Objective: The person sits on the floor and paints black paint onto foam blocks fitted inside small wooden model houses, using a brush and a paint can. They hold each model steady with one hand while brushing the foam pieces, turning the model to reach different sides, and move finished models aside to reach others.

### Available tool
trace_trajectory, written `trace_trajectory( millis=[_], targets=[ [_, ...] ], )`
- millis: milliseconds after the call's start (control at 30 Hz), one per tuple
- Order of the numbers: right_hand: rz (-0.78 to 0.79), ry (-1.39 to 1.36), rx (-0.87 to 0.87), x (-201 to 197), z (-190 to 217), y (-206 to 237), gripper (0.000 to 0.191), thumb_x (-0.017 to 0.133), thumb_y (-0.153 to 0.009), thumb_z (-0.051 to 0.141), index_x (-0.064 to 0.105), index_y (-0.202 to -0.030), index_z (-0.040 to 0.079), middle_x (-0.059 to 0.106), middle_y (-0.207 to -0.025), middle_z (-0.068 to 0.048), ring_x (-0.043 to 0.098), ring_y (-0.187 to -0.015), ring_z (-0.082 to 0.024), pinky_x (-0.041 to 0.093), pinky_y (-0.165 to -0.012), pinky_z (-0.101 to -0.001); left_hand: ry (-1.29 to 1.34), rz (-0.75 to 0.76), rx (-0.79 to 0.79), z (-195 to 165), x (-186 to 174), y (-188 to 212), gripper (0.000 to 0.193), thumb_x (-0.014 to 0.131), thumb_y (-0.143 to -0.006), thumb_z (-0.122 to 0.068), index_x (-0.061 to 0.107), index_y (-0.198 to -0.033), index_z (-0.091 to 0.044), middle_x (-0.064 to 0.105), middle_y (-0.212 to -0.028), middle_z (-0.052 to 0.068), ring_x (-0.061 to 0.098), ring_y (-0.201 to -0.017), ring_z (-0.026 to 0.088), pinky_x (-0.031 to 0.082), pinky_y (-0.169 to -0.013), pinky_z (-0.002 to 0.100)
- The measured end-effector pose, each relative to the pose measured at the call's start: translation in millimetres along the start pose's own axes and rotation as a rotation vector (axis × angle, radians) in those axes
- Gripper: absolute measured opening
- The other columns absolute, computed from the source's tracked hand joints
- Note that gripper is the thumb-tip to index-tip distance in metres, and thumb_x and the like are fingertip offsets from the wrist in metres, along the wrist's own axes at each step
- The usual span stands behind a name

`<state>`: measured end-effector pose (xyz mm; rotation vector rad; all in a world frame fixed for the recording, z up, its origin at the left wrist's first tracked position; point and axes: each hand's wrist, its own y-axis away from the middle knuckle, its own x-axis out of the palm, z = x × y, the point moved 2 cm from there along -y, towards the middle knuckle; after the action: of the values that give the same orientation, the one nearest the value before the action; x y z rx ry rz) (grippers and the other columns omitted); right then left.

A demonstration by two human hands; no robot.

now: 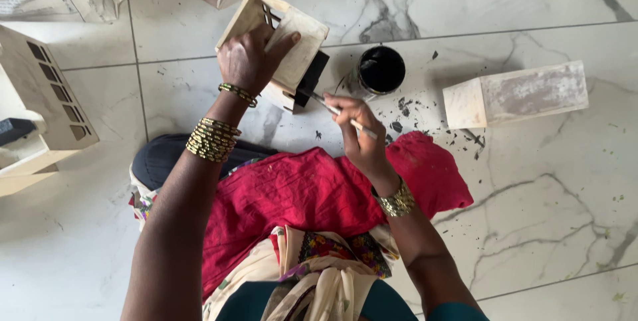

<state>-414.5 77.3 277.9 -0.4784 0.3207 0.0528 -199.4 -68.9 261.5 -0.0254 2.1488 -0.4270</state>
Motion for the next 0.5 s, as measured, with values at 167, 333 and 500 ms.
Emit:
trace_trajectory(
  millis=[167, 333, 500],
  targets=[
    [-0.086, 0.05, -0.126, -12.5, 0.4, -0.7, 0.011, 0.051, -0.108, -0.006, 0.049, -0.1, 0.002, 0.065, -0.13, -0.02, 0.066, -0.13, -0.032, 0.065, -0.1, -0.0368, 0.036, 0.014, -0.005, -1.8, 0.7, 0.9, 0.053, 0.07, -0.094, -0.065, 0.076, -0.085, -0.013, 0.069, -0.063, 0.008, 0.069, -0.057, 0.027, 0.054, -0.057, 0.043],
    [-0.015, -0.02, -0.072, -2.9, -0.2, -14.5, 0.011, 0.052, -0.105, -0.007, 0.049, -0.099, 0.002, 0.066, -0.129, -0.022, 0.065, -0.129, -0.034, 0.064, -0.098, -0.0354, 0.052, -0.027, 0.026, -3.3, -0.8, 1.8, 0.054, 0.071, -0.094, -0.065, 0.076, -0.086, -0.012, 0.069, -0.065, 0.008, 0.07, -0.059, 0.028, 0.055, -0.059, 0.043],
    [0.054, -0.079, -0.101, -8.7, 8.3, -12.1, 0.015, 0.051, -0.107, -0.008, 0.048, -0.098, 0.004, 0.065, -0.131, -0.019, 0.064, -0.132, -0.032, 0.061, -0.106, -0.0379, 0.008, -0.023, -0.002, -2.8, -0.5, 1.7, 0.056, 0.071, -0.093, -0.066, 0.075, -0.083, -0.011, 0.068, -0.062, 0.009, 0.069, -0.058, 0.029, 0.054, -0.058, 0.044]
  ],
)
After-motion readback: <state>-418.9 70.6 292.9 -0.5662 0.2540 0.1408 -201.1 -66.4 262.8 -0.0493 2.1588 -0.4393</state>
